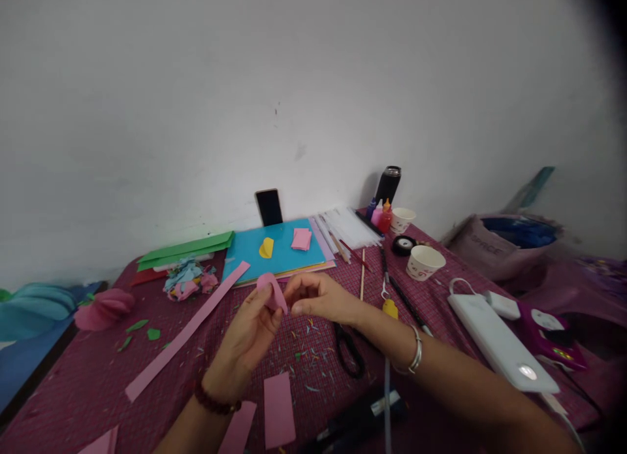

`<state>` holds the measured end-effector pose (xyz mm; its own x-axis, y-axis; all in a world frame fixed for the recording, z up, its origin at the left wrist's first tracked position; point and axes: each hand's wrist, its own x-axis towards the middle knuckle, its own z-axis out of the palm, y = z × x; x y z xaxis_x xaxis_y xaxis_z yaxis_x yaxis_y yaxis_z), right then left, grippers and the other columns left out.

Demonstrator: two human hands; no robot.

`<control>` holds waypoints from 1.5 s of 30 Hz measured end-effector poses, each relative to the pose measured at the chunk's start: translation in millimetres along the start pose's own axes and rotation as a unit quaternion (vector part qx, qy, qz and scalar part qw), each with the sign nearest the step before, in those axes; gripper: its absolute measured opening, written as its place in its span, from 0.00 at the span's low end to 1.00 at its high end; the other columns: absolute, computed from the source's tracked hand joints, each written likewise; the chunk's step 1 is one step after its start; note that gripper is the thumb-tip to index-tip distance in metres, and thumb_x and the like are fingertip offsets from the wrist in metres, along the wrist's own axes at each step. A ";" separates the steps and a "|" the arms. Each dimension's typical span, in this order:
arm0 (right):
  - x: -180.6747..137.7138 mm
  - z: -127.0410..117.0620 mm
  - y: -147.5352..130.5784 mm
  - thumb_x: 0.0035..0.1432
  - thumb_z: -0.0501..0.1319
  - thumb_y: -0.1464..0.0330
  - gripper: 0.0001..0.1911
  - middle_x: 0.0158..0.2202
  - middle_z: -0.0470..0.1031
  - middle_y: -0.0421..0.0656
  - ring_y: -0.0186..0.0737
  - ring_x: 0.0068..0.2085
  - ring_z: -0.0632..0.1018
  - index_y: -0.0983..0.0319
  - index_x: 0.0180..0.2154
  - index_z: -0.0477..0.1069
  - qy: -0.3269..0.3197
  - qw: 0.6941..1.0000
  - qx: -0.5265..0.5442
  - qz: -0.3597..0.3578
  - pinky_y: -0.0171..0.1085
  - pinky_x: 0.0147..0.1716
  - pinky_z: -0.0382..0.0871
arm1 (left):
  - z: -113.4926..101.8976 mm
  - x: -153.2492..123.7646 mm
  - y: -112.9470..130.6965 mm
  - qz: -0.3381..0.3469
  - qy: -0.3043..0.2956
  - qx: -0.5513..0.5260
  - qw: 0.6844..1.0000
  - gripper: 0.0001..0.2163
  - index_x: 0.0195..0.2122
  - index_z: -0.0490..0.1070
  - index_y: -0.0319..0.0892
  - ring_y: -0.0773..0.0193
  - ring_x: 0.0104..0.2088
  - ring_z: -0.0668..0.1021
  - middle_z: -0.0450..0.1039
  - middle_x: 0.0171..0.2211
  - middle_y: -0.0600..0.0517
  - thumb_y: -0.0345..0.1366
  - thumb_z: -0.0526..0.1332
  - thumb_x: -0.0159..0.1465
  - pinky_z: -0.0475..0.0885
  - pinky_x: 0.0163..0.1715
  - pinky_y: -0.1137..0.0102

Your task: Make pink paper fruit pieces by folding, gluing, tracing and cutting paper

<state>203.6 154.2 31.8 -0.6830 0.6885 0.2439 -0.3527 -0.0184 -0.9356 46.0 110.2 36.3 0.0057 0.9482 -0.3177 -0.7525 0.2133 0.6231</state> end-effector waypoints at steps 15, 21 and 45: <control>-3.7 4.3 13.3 0.49 0.66 0.66 0.11 0.26 0.67 0.36 0.29 0.26 0.67 0.63 0.29 0.65 0.046 0.992 -0.118 0.006 0.32 0.28 0.61 | -6.8 1.2 -20.3 0.075 -0.021 0.173 0.982 0.13 0.24 0.70 0.38 0.77 0.15 0.58 0.61 0.16 0.61 0.41 0.70 0.50 0.52 0.13 0.79; -6.7 3.9 17.7 0.50 0.58 0.73 0.04 0.22 0.62 0.34 0.29 0.24 0.62 0.62 0.25 0.64 0.112 0.971 -0.212 0.007 0.31 0.23 0.54 | -6.3 -0.7 -18.8 0.210 0.008 0.299 0.931 0.29 0.56 0.64 0.44 0.68 0.29 0.74 0.74 0.33 0.54 0.33 0.67 0.53 0.67 0.29 0.75; -8.8 5.8 16.3 0.50 0.62 0.70 0.07 0.23 0.64 0.35 0.30 0.25 0.64 0.62 0.25 0.64 0.117 0.967 -0.227 0.014 0.31 0.24 0.57 | -19.3 -0.7 -10.3 0.199 -0.050 0.364 0.908 0.12 0.31 0.77 0.39 0.64 0.28 0.70 0.72 0.25 0.53 0.44 0.63 0.58 0.65 0.30 0.72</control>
<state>200.1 143.6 15.9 -0.5055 0.8389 0.2018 0.0174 0.2437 -0.9697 41.0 102.8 16.3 -0.0835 0.9933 0.0803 -0.0725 -0.0864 0.9936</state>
